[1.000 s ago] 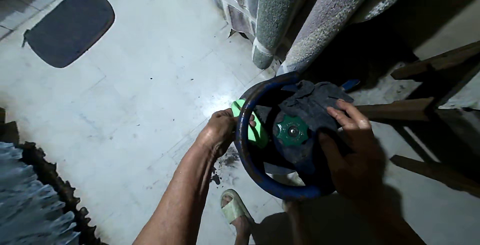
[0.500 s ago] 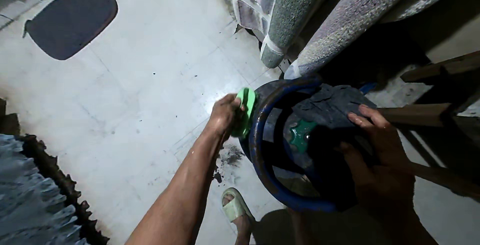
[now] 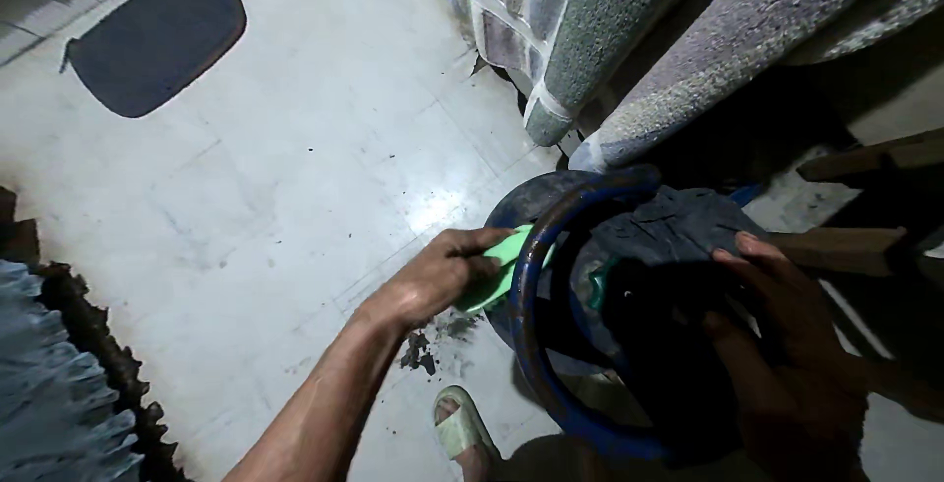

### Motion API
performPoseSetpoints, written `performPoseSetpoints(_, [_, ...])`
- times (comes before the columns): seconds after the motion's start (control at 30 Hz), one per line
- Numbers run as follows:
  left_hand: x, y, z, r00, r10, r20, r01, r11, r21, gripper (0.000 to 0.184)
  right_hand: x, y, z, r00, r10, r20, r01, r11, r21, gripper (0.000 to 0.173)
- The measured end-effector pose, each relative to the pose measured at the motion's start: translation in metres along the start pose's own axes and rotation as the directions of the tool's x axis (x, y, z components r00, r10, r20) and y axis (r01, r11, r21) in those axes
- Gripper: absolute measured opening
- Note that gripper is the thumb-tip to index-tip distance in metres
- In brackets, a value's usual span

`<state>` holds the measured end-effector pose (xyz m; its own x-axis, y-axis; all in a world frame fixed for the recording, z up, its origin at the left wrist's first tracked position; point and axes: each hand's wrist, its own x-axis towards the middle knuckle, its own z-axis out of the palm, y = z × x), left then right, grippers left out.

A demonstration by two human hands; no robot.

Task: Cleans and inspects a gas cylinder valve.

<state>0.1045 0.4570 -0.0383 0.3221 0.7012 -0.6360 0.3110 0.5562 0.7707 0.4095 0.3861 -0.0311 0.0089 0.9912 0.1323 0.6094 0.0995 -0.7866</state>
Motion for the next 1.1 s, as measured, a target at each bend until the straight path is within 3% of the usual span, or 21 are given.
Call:
performPoseSetpoints(0.07, [0.019,0.01,0.009,0.997,0.077,0.032,-0.076,0.997,-0.01,0.024,0.0,0.001,-0.002,1.0,0.006,0.015,-0.006,1.0,0.0,0.04])
performPoseSetpoints(0.17, [0.029,0.002,0.015,0.97,0.201,-0.135,-0.177,0.969,0.172,0.004,-0.001,0.003,-0.003,0.999,0.009,0.031,-0.009,1.0,-0.001,0.041])
performPoseSetpoints(0.23, [0.022,-0.011,0.015,0.901,0.318,-0.295,-0.172,0.886,0.431,0.015,-0.001,0.001,-0.003,1.0,0.014,0.025,-0.014,1.0,-0.01,0.041])
performPoseSetpoints(0.33, [0.011,-0.044,0.018,0.831,0.447,-0.331,-0.198,0.794,0.575,0.038,0.0,-0.002,-0.003,0.999,0.03,0.033,-0.029,0.999,-0.015,0.042])
performPoseSetpoints(0.4, [0.005,-0.061,0.023,0.862,0.399,-0.312,-0.231,0.858,0.459,0.035,0.0,-0.003,-0.004,0.999,0.033,0.041,-0.033,0.999,-0.005,0.042])
performPoseSetpoints(0.47, [0.002,-0.066,0.026,0.907,0.246,-0.342,-0.211,0.968,0.136,0.02,0.001,-0.003,-0.006,0.998,0.031,0.057,-0.031,1.0,0.003,0.041])
performPoseSetpoints(0.53, [0.006,-0.056,0.029,0.915,0.137,-0.38,-0.17,0.984,-0.054,0.013,0.001,-0.003,-0.007,0.998,0.022,0.064,-0.023,1.0,0.016,0.041])
performPoseSetpoints(0.7, [0.034,-0.012,0.044,0.932,0.019,-0.362,-0.129,0.95,-0.283,0.013,-0.001,-0.004,-0.004,0.998,0.058,0.014,-0.058,0.998,0.033,0.038])
performPoseSetpoints(0.77, [0.039,-0.008,0.051,0.927,0.011,-0.374,-0.129,0.947,-0.293,0.013,0.0,-0.003,-0.003,0.999,0.044,-0.003,-0.044,0.998,0.042,0.037])
performPoseSetpoints(0.9, [0.036,-0.02,0.054,0.92,0.024,-0.391,-0.088,0.985,-0.148,0.023,0.0,-0.003,-0.001,0.999,0.046,-0.015,-0.045,0.997,0.056,0.038])
performPoseSetpoints(1.1, [0.013,-0.032,0.048,0.887,-0.002,-0.461,-0.106,0.972,-0.208,0.023,-0.003,0.004,-0.002,0.999,0.033,-0.02,-0.032,0.999,0.04,0.036])
